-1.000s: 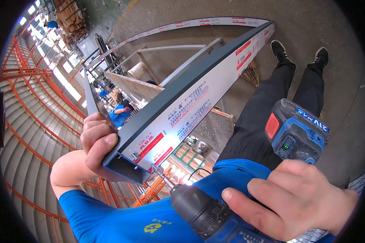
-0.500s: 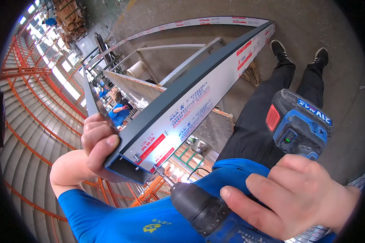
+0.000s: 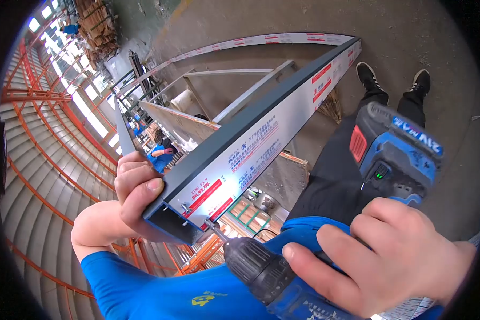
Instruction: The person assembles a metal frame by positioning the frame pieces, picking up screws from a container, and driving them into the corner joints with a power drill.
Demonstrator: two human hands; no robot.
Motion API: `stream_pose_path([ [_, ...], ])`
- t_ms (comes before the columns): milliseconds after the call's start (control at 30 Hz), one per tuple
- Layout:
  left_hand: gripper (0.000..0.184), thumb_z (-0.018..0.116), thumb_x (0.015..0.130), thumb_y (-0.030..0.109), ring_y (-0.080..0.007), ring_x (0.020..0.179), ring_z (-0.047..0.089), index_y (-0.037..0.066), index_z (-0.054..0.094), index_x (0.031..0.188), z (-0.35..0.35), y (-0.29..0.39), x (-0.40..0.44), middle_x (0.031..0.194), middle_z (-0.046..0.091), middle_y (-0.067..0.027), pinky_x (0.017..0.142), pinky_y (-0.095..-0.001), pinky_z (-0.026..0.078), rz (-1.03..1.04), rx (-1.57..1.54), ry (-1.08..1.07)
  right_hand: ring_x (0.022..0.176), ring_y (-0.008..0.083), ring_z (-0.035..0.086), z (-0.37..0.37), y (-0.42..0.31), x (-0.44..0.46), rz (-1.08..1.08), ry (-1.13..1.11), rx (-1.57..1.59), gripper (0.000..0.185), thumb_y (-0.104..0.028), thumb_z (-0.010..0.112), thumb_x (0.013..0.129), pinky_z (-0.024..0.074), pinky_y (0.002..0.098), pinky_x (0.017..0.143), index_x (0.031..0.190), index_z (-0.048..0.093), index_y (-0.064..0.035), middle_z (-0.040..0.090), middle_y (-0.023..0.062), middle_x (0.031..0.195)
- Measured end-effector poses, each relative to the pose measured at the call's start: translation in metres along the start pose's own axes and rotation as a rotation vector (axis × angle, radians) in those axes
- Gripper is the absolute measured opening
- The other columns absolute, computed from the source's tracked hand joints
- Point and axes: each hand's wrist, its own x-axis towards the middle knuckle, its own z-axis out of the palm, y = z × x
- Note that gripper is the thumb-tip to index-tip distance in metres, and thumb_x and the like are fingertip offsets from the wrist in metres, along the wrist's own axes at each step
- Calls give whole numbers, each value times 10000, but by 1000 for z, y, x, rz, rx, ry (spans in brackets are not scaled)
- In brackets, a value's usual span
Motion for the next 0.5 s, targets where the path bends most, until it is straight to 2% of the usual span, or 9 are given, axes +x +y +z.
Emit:
stream_pose_path([
  [100,667,871,750,392,-197,722,492,67,475,1176,-6,0,1,885,511,-85,703,-411,390,11,33,-63,637,151,549,8,4,-4,21,30,39,459,-114,741,776,429,304,624,1232,693,-106,643,58,897],
  [233,684,885,740,372,-205,755,502,64,466,1184,-3,-1,-2,927,509,-91,715,-411,397,5,32,-30,644,148,554,3,4,-3,-9,10,33,474,-124,748,785,428,303,611,1254,685,-111,638,55,899],
  [300,592,861,737,302,-180,670,557,53,529,1160,-2,-4,1,888,567,-73,721,-399,466,36,21,25,654,146,560,-9,5,5,-53,-17,-67,453,-134,752,825,428,303,603,1272,684,-108,638,57,902],
  [333,611,865,730,305,-178,663,552,46,526,1168,-1,-4,4,893,574,-81,715,-407,466,23,31,38,654,146,560,-9,5,3,-50,-15,-68,453,-134,752,825,428,303,603,1272,684,-108,638,57,902],
  [400,763,911,687,336,-222,794,535,75,442,1230,-7,-1,0,986,559,-117,741,-420,406,0,15,-71,663,144,567,-8,6,-2,-4,-62,-5,444,-140,748,843,431,305,610,1281,682,-107,643,61,923],
  [500,778,912,665,339,-217,786,524,75,445,1228,-6,-5,3,996,572,-120,738,-419,400,21,26,-61,688,160,595,-1,8,-11,28,-37,57,457,-139,748,842,452,319,631,1291,670,-97,660,77,978],
])
